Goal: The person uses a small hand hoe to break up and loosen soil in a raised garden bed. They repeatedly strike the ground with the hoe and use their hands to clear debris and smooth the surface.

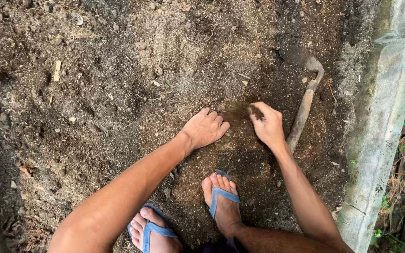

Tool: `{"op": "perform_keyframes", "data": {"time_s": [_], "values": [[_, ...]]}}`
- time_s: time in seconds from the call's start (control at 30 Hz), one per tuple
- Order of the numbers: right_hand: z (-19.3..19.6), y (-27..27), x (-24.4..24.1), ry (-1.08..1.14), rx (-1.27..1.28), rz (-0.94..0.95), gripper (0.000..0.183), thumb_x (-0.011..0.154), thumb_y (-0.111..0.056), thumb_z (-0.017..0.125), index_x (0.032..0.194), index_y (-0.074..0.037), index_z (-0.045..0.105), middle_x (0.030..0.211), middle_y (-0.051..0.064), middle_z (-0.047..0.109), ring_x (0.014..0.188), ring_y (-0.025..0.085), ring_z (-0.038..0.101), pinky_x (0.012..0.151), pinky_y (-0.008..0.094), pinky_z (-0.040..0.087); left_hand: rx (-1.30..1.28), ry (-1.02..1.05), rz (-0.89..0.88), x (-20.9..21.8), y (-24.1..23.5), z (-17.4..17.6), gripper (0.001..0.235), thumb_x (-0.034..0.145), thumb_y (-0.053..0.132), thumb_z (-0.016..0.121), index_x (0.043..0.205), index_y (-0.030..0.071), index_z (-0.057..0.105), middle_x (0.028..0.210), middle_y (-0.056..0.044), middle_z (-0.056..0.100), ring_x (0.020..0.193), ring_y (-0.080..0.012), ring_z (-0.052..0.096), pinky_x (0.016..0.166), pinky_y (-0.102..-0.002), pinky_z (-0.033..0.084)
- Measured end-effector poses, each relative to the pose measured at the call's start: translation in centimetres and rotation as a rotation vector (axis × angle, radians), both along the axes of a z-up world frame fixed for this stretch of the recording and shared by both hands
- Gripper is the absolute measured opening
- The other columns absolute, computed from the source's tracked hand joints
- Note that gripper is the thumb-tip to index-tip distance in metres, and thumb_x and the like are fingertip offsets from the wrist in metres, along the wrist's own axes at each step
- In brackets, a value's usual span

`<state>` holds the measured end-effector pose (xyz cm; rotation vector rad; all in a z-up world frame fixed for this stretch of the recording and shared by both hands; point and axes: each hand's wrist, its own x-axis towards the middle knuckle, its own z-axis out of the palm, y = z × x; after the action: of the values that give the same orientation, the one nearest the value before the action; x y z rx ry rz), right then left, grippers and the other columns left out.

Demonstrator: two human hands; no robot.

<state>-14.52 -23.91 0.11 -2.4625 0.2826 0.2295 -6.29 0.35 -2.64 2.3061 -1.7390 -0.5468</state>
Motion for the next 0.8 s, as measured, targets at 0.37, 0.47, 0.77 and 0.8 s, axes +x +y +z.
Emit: {"op": "perform_keyframes", "data": {"time_s": [0.37,0.47,0.77,0.8], "values": [[2.7,-10.1,-4.6,0.362,-0.218,-0.592,0.051,0.100,-0.031,0.072,0.132,0.006,0.059,0.111,0.019,0.060,0.096,0.028,0.058,0.084,0.047,0.052,0.135,-0.096,0.456,8.1,4.3,3.4,0.090,0.073,0.082,0.068,0.144,0.031,0.045,0.170,-0.014,0.016,0.152,-0.0372,0.012,0.113,-0.076,0.016],[3.6,-10.6,-3.3,0.360,0.225,-0.807,0.043,0.096,-0.016,0.060,0.134,0.003,0.057,0.091,0.007,0.065,0.075,0.016,0.063,0.068,0.033,0.058,0.230,-0.138,0.479,9.7,2.8,2.8,0.105,0.064,0.081,0.067,0.154,0.034,0.038,0.164,-0.015,0.021,0.153,-0.0364,0.012,0.112,-0.074,0.017],[7.9,-12.6,-16.7,0.148,0.373,-0.894,0.024,0.102,-0.025,0.060,0.106,-0.005,0.049,0.065,-0.002,0.048,0.045,0.008,0.042,0.037,0.024,0.035,0.111,0.078,0.073,3.6,3.0,3.9,0.100,0.080,0.083,0.052,0.155,0.019,0.035,0.162,-0.022,0.021,0.148,-0.0421,0.018,0.116,-0.063,0.023],[7.7,-12.3,-20.4,0.122,0.339,-0.898,0.031,0.104,-0.033,0.059,0.098,-0.004,0.046,0.063,0.000,0.048,0.042,0.010,0.040,0.035,0.027,0.034,0.113,0.049,-0.011,2.7,3.0,3.8,0.100,0.079,0.083,0.052,0.155,0.021,0.035,0.163,-0.020,0.020,0.149,-0.0414,0.017,0.115,-0.063,0.023]]}}
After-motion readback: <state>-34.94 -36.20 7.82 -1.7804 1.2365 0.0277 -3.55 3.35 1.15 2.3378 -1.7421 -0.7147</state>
